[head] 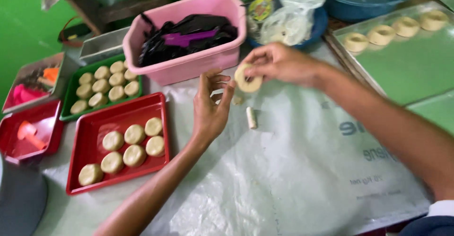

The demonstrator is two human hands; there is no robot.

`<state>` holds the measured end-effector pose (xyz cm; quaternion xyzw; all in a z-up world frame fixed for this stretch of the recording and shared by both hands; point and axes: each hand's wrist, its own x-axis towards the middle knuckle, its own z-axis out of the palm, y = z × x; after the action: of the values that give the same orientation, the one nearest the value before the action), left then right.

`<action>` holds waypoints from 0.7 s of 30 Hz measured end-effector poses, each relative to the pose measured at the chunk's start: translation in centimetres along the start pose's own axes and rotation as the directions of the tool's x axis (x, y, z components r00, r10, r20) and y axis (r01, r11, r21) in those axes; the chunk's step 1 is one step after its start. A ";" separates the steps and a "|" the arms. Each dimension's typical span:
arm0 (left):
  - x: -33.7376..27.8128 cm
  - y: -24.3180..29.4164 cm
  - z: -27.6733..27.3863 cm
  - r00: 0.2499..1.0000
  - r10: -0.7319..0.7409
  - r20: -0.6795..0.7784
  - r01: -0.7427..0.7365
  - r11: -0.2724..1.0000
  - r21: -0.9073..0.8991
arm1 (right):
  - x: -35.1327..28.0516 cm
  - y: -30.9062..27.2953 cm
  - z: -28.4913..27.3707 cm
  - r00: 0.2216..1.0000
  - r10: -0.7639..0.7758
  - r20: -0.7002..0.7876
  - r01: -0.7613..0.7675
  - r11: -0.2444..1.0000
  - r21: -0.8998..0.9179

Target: Shaping dough into donut shapes and placing them on baking trays.

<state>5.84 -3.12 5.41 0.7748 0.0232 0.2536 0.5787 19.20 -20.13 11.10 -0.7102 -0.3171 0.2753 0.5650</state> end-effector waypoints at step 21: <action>-5.1 4.5 17.0 0.591 0.193 0.783 -0.382 0.922 0.060 | -10.7 10.2 -20.9 0.797 0.116 -0.593 -0.372 0.867 -0.330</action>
<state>7.39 -21.29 4.17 0.8609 -0.3214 -0.0114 0.3943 29.35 -43.08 5.89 -0.9012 -0.0954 0.0528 0.4195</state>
